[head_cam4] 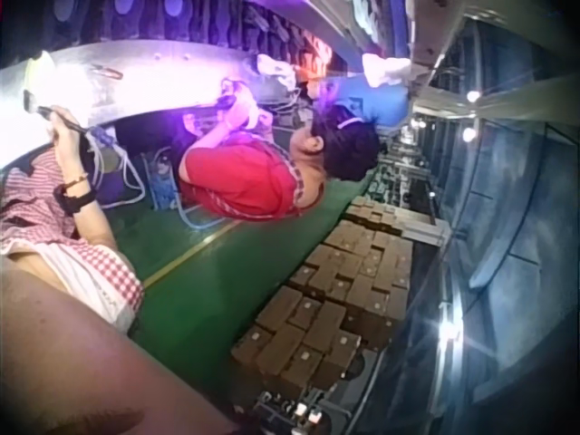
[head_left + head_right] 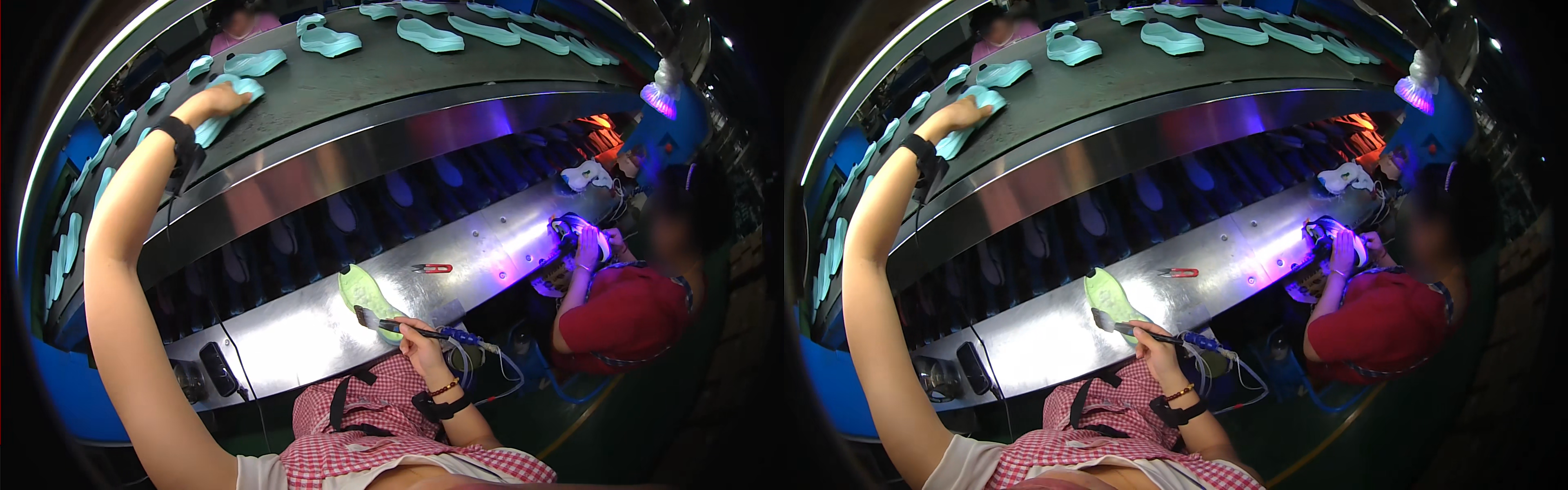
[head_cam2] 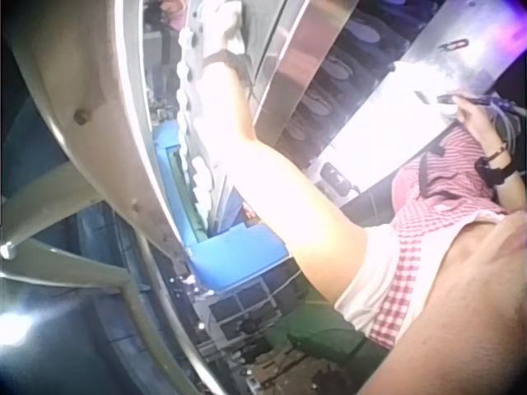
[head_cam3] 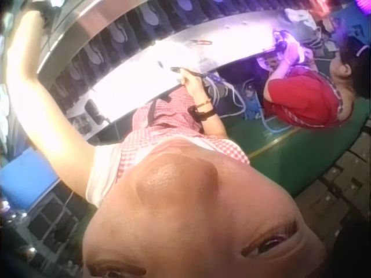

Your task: Applying glue or sealant to the inner surface of shoe soles using a brush.

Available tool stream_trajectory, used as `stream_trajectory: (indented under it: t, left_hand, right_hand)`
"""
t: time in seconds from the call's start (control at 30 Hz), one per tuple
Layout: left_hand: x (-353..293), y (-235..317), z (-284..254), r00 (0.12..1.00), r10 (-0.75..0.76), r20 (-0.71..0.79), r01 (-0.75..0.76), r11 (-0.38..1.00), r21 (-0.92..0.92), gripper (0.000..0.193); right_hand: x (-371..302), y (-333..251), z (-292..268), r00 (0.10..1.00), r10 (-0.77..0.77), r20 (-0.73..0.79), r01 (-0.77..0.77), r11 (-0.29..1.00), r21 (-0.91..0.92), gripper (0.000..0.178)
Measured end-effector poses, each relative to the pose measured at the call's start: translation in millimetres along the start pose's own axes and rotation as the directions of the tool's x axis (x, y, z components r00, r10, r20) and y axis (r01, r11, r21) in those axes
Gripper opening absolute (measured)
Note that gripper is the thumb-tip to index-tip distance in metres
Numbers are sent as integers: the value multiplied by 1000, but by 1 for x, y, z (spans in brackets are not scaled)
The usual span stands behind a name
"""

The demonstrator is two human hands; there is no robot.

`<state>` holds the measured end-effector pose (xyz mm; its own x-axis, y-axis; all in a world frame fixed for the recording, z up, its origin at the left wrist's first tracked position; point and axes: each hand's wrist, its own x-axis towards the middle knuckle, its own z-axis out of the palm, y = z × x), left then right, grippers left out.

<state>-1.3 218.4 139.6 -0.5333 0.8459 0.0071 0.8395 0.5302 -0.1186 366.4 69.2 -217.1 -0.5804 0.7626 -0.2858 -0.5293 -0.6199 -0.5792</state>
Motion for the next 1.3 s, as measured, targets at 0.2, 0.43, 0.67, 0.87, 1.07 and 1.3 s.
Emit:
stream_trajectory:
  t: [0.2,0.43,0.67,0.87,1.07,1.3]
  left_hand:
    - [57,-37,7,998,-51,26,40,945,324,40]
    - [87,-53,24,970,-154,-188,165,985,47,36]
    - [104,-70,23,975,122,-187,-130,991,-28,31]
    - [90,-57,35,685,567,-457,-626,779,28,42]
    - [91,-35,37,956,113,-271,-78,988,137,47]
    - [95,-25,36,811,454,-368,-445,888,114,47]
  right_hand:
    - [9,0,-4,998,-3,-61,5,999,32,21]
    - [24,1,-4,998,-3,-55,6,999,52,21]
    - [33,-4,-10,995,31,-90,-26,998,48,20]
    - [38,-6,-19,990,30,-134,-23,998,50,20]
    - [39,-7,-26,995,25,-93,-19,998,63,19]
    - [36,-7,-38,991,49,-122,-45,998,32,19]
